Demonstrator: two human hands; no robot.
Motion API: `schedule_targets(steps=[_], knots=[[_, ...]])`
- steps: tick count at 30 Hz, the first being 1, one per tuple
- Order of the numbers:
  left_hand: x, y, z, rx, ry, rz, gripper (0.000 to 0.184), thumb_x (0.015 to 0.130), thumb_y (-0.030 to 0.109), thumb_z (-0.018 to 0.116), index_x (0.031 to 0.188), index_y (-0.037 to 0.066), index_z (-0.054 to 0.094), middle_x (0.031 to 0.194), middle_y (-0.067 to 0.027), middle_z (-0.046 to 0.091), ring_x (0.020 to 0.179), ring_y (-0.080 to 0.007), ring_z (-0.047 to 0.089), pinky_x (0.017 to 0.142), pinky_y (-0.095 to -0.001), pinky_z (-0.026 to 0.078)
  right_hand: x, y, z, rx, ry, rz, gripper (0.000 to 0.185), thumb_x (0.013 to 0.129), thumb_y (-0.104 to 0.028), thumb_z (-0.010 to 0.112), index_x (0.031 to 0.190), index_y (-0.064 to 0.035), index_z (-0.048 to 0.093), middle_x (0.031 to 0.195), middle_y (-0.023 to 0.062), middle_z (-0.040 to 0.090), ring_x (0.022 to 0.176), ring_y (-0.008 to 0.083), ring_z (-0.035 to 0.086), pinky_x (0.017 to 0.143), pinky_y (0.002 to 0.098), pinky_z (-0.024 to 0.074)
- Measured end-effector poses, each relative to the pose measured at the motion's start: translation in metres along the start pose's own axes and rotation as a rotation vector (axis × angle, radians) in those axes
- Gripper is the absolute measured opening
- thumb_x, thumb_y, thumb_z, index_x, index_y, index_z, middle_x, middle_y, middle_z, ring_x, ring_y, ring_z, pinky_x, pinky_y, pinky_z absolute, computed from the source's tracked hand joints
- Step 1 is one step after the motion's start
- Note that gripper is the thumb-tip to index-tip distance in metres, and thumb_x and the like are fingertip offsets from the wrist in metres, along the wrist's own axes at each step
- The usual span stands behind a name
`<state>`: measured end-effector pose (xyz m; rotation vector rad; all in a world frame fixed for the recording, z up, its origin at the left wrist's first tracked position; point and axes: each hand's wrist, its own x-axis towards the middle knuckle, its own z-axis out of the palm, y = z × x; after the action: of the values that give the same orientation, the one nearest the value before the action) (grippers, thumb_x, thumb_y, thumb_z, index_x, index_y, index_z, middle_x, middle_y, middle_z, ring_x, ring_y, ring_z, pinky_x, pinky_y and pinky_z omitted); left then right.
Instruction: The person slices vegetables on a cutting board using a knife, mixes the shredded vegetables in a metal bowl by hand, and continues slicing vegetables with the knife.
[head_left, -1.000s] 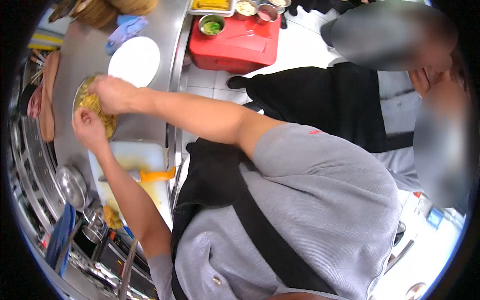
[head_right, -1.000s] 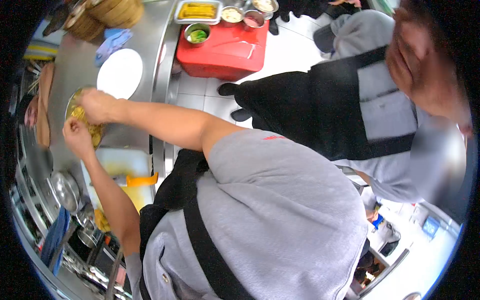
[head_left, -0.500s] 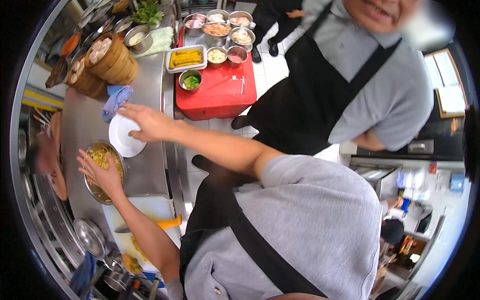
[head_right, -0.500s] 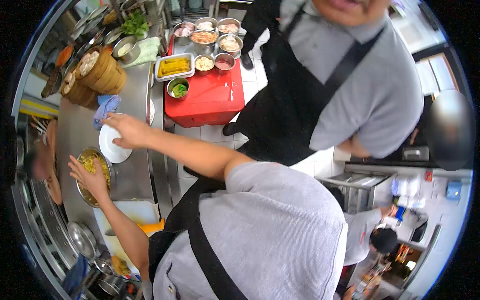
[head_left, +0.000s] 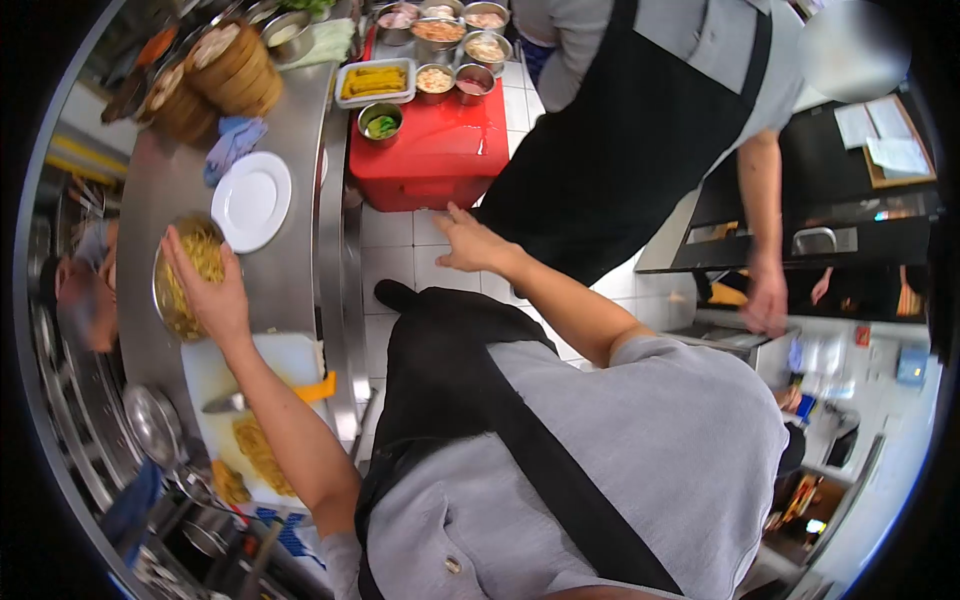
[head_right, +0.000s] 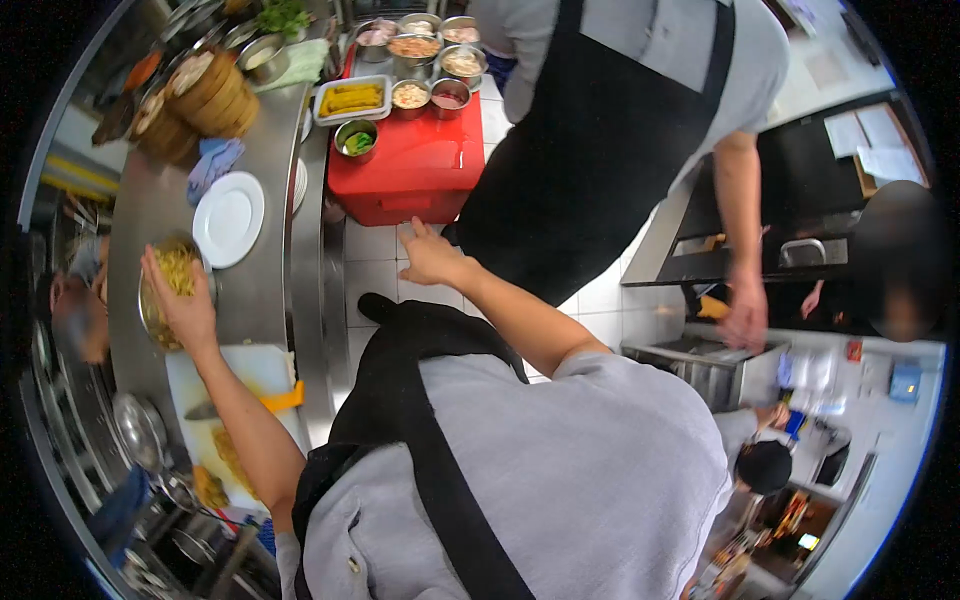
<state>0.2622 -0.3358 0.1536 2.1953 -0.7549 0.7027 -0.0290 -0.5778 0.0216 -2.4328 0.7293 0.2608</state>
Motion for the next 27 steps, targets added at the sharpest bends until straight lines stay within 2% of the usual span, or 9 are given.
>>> schedule_targets(steps=[3, 6, 10, 12, 16, 17, 22, 24, 27], knots=[[-0.04, 0.002, -0.032, -0.13, -0.066, -0.098, 0.053, 0.097, 0.011, 0.068, 0.149, 0.01, 0.057, 0.15, -0.0187, 0.058, 0.139, -0.0343, 0.055, 0.111, -0.0425, 0.047, 0.027, 0.01, -0.019, -0.084, 0.12, -0.059, 0.08, 0.084, -0.032, 0.081, 0.147, 0.002, 0.045, 0.16, 0.0371, 0.031, 0.145, 0.0524, 0.039, 0.117, 0.0536, 0.0413], [-0.091, 0.001, -0.069, -0.299, -0.155, -0.415, 0.039, 0.101, 0.01, 0.065, 0.14, 0.006, 0.065, 0.135, -0.0129, 0.07, 0.123, -0.0247, 0.067, 0.102, -0.0373, 0.052, 0.057, 0.014, -0.034, -0.077, 0.319, -0.216, 0.056, 0.089, -0.032, 0.074, 0.131, 0.003, 0.061, 0.128, 0.0337, 0.063, 0.117, 0.0515, 0.063, 0.101, 0.0536, 0.0529], [-0.166, -0.002, -0.133, -0.238, -0.034, -0.503, 0.027, 0.104, 0.007, 0.061, 0.128, 0.001, 0.072, 0.122, -0.0116, 0.076, 0.114, -0.0184, 0.07, 0.098, -0.0321, 0.053, 0.029, -0.06, -0.048, 0.408, 0.195, -0.089, 0.043, 0.099, -0.037, 0.068, 0.108, 0.0053, 0.074, 0.096, 0.0217, 0.077, 0.096, 0.0354, 0.075, 0.089, 0.0459, 0.0586], [-0.209, -0.016, -0.161, -0.337, 0.095, -0.628, 0.031, 0.104, 0.003, 0.058, 0.134, -0.001, 0.068, 0.127, -0.0147, 0.073, 0.119, -0.0213, 0.069, 0.103, -0.0324, 0.052, 0.028, -0.087, -0.019, 0.624, -0.005, -0.122, 0.048, 0.104, -0.039, 0.062, 0.118, 0.0058, 0.07, 0.109, 0.0206, 0.076, 0.103, 0.0296, 0.074, 0.092, 0.0436, 0.0579], [-0.295, -0.046, -0.209, -0.515, 0.342, -0.81, 0.038, 0.106, 0.0, 0.053, 0.143, -0.003, 0.06, 0.139, -0.017, 0.067, 0.127, -0.0251, 0.065, 0.11, -0.0348, 0.05, -0.019, -0.181, 0.011, 1.803, -0.841, -0.077, 0.083, 0.105, -0.064, 0.047, 0.144, 0.0093, 0.048, 0.145, 0.0323, 0.055, 0.132, 0.0395, 0.058, 0.111, 0.0497, 0.0485], [-0.307, -0.043, -0.219, -0.588, 0.361, -0.885, 0.04, 0.106, -0.001, 0.051, 0.146, -0.003, 0.055, 0.144, -0.0175, 0.063, 0.13, -0.0264, 0.063, 0.112, -0.036, 0.048, -0.024, -0.198, 0.019, 1.85, -0.98, -0.111, 0.09, 0.103, -0.069, 0.045, 0.147, 0.0086, 0.046, 0.15, 0.0336, 0.05, 0.136, 0.0411, 0.055, 0.114, 0.0517, 0.0467], [-0.333, -0.021, -0.246, -0.684, 0.463, -0.988, 0.04, 0.107, 0.002, 0.056, 0.146, -0.008, 0.054, 0.142, -0.0201, 0.063, 0.128, -0.0267, 0.064, 0.112, -0.0353, 0.05, -0.036, -0.261, 0.038, 1.722, -1.162, -0.258, 0.079, 0.104, -0.062, 0.052, 0.143, 0.0068, 0.052, 0.143, 0.0296, 0.058, 0.128, 0.037, 0.062, 0.107, 0.0473, 0.0513], [-0.333, -0.02, -0.249, -0.489, 0.481, -1.025, 0.035, 0.105, 0.006, 0.063, 0.137, -0.009, 0.061, 0.125, -0.0173, 0.073, 0.115, -0.0241, 0.07, 0.103, -0.0335, 0.056, -0.023, -0.272, 0.057, 0.855, -0.611, -0.402, 0.052, 0.105, -0.044, 0.061, 0.126, 0.0042, 0.065, 0.12, 0.0194, 0.072, 0.105, 0.0267, 0.071, 0.09, 0.0385, 0.0562], [-0.327, -0.017, -0.252, -0.547, 0.568, -1.107, 0.026, 0.101, 0.008, 0.07, 0.122, -0.007, 0.07, 0.105, -0.0104, 0.077, 0.101, -0.0143, 0.072, 0.092, -0.0288, 0.057, -0.026, -0.296, 0.055, 1.12, -0.682, -0.226, 0.024, 0.1, -0.023, 0.071, 0.106, -0.0001, 0.068, 0.098, 0.0087, 0.072, 0.086, 0.0157, 0.068, 0.078, 0.032, 0.0551]])
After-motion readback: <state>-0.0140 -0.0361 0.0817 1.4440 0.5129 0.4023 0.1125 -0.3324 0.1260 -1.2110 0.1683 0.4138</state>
